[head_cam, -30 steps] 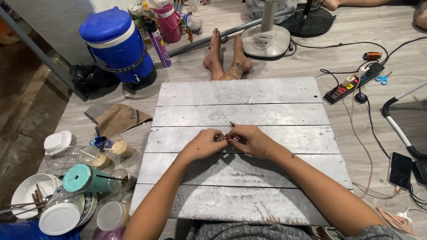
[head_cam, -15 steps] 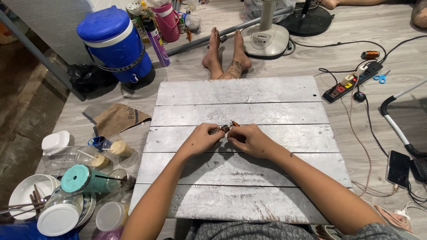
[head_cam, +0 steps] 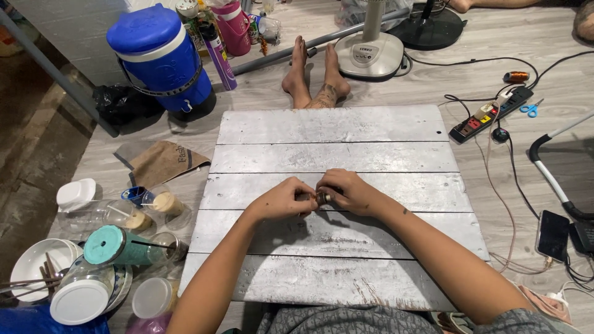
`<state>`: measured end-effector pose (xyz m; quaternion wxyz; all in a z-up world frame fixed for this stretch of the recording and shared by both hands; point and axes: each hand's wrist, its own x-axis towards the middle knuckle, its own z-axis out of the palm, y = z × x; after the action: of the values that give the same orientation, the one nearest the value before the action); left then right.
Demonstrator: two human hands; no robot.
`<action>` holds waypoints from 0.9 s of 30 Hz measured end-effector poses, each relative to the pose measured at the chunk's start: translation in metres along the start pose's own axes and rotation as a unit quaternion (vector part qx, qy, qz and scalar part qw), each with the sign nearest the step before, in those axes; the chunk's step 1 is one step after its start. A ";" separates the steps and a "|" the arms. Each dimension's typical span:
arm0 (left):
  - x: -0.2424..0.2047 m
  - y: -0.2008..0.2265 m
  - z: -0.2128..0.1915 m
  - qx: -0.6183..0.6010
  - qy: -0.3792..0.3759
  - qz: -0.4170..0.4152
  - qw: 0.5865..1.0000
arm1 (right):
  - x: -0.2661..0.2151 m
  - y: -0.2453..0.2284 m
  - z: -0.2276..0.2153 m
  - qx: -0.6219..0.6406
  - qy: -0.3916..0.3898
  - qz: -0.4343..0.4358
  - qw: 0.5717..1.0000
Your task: Winding and adjusting copper wire on a small electric motor armature using a hand tool.
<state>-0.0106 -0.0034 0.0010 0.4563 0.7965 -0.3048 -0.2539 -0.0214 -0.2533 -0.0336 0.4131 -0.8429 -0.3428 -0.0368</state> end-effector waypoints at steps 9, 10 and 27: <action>-0.002 -0.002 0.003 0.097 -0.062 -0.076 0.990 | -0.005 0.006 0.008 -0.135 0.032 -0.063 0.988; -0.001 -0.006 0.004 0.119 -0.042 -0.100 0.987 | -0.005 0.007 0.009 -0.138 0.055 -0.074 0.986; 0.000 0.000 -0.007 0.034 0.172 -0.097 0.980 | -0.006 -0.001 0.012 -0.025 0.094 -0.028 0.995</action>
<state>-0.0057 0.0010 0.0039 0.4478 0.8690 -0.1519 -0.1458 -0.0290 -0.2476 -0.0422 0.4209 -0.8360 -0.3247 -0.1360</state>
